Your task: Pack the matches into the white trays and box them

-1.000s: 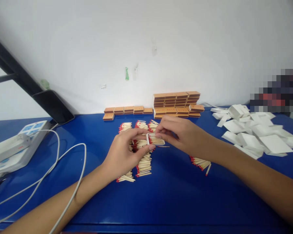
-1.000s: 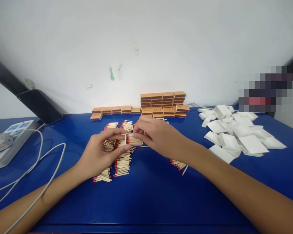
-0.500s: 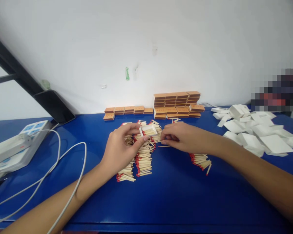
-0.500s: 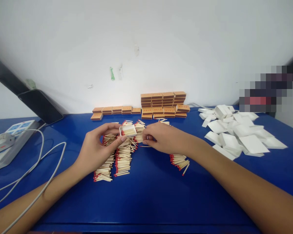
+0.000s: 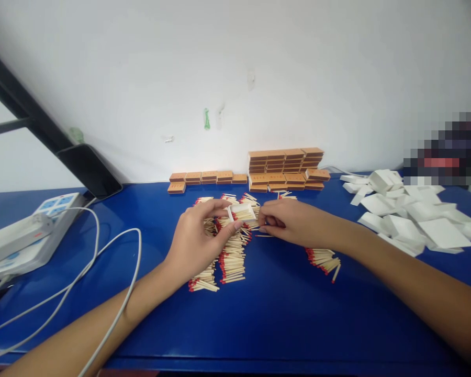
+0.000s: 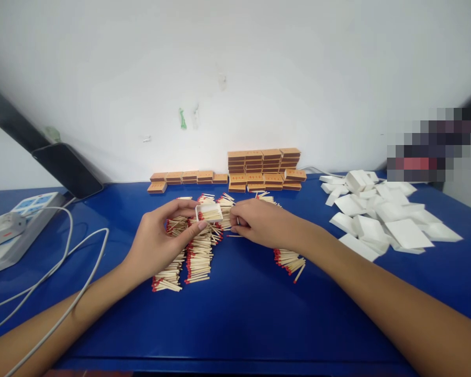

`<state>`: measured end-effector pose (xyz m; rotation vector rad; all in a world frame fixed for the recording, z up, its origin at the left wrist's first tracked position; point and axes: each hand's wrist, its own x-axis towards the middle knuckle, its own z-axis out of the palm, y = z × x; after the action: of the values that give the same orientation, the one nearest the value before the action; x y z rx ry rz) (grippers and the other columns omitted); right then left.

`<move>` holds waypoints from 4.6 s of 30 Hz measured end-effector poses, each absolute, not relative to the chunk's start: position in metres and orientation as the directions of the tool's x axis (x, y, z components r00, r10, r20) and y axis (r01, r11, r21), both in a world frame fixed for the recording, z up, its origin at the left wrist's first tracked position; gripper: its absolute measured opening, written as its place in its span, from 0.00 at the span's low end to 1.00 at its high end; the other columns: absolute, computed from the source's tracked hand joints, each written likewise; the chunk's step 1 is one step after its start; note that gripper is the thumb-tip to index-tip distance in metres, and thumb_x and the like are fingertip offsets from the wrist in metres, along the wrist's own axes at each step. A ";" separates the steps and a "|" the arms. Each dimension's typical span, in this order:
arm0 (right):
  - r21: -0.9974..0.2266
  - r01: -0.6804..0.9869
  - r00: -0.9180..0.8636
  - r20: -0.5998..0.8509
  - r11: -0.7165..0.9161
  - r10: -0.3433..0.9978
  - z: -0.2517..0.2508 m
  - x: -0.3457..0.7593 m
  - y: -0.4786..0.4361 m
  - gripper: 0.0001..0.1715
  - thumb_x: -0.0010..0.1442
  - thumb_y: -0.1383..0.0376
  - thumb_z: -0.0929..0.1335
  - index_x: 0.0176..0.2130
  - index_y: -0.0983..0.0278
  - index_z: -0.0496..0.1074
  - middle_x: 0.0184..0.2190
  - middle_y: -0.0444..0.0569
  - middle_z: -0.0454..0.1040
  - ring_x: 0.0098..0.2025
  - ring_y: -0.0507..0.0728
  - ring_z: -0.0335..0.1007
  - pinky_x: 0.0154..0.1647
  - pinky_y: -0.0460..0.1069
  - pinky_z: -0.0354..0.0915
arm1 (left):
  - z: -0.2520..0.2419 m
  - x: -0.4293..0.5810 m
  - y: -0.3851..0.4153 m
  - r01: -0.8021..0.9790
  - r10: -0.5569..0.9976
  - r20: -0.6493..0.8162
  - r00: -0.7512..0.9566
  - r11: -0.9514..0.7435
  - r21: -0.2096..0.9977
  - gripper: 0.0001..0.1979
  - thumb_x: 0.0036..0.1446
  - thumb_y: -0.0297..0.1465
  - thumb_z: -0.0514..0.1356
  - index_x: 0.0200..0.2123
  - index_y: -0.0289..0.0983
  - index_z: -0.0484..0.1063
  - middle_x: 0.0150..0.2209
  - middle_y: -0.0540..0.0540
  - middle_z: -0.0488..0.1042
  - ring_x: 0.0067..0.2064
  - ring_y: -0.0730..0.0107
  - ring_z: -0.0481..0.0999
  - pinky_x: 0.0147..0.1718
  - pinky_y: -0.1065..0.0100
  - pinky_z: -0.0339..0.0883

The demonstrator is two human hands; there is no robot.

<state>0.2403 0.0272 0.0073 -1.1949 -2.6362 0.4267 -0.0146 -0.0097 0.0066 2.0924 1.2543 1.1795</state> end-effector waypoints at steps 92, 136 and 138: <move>-0.398 0.760 -0.623 -0.219 0.514 0.751 0.029 0.254 0.025 0.08 0.66 0.62 0.69 0.34 0.60 0.74 0.31 0.45 0.74 0.31 0.55 0.66 0.32 0.51 0.58 | 0.003 -0.017 -0.008 0.602 0.840 0.485 0.243 -0.523 0.603 0.17 0.60 0.42 0.72 0.48 0.42 0.78 0.46 0.43 0.86 0.48 0.53 0.86 0.52 0.52 0.75; -0.351 0.641 -0.569 0.379 0.682 0.730 0.031 0.232 0.008 0.09 0.71 0.61 0.65 0.40 0.61 0.74 0.36 0.49 0.75 0.37 0.57 0.70 0.39 0.50 0.61 | 0.006 -0.011 -0.016 0.509 0.862 0.414 0.293 -0.507 0.695 0.15 0.60 0.40 0.72 0.48 0.43 0.78 0.41 0.48 0.87 0.44 0.56 0.88 0.47 0.58 0.80; -0.332 0.679 -0.523 0.407 0.655 0.749 0.031 0.234 0.011 0.09 0.70 0.62 0.65 0.39 0.61 0.73 0.35 0.49 0.75 0.37 0.57 0.70 0.39 0.51 0.61 | 0.006 -0.013 -0.014 0.517 0.880 0.415 0.232 -0.473 0.713 0.14 0.61 0.40 0.72 0.47 0.42 0.78 0.42 0.47 0.87 0.46 0.56 0.87 0.48 0.58 0.80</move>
<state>0.2338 0.0106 0.0309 -1.1083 -2.3505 0.1781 -0.0125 -0.0139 0.0060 2.0828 1.2820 1.1366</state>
